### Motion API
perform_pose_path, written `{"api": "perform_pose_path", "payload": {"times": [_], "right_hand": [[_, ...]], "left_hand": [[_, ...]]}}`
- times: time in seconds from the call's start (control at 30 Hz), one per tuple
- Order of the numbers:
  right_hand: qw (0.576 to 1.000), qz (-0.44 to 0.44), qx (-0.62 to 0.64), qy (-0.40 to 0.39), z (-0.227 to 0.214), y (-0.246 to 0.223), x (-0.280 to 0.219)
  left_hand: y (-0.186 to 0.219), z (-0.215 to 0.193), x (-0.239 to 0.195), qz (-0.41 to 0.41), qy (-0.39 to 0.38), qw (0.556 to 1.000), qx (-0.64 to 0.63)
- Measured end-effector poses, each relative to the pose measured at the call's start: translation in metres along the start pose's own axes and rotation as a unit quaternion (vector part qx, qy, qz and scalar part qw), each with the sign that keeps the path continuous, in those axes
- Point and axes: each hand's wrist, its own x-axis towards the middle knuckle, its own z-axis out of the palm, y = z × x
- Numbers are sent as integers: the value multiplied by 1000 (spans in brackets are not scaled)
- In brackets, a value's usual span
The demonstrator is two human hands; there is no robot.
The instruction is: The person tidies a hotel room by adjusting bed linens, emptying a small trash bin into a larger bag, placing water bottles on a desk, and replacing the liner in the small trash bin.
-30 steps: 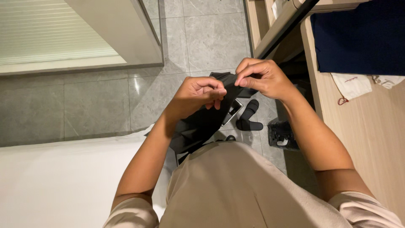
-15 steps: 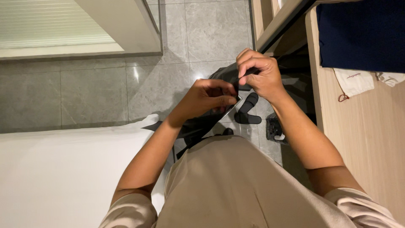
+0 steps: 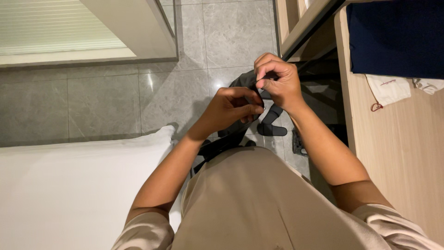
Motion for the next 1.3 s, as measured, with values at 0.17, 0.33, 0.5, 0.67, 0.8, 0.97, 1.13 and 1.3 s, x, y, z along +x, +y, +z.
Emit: {"api": "perform_pose_path", "payload": {"times": [0.17, 0.33, 0.5, 0.67, 0.8, 0.97, 1.13, 1.3], "right_hand": [[1000, 4, -4, 14, 5, 1, -1], [1000, -2, 12, 25, 8, 3, -3], [998, -19, 39, 55, 16, 6, -6], [994, -19, 56, 93, 30, 7, -10], [981, -4, 145, 125, 42, 6, -12], [973, -9, 191, 127, 44, 8, -11], [975, -14, 182, 127, 44, 8, -11], [979, -17, 161, 122, 44, 5, -13]], "left_hand": [[3, 5, -6, 31, 0, 999, 10], [1, 7, -6, 25, 0, 999, 20], [-9, 8, -7, 63, -3, 998, 20], [-30, 7, -1, 52, 9, 998, -32], [-48, 5, 0, 52, 22, 995, -82], [-58, 5, 2, 64, 19, 990, -122], [-50, 8, 0, 84, 16, 992, -95], [-43, 12, -8, 87, 25, 995, -48]]}}
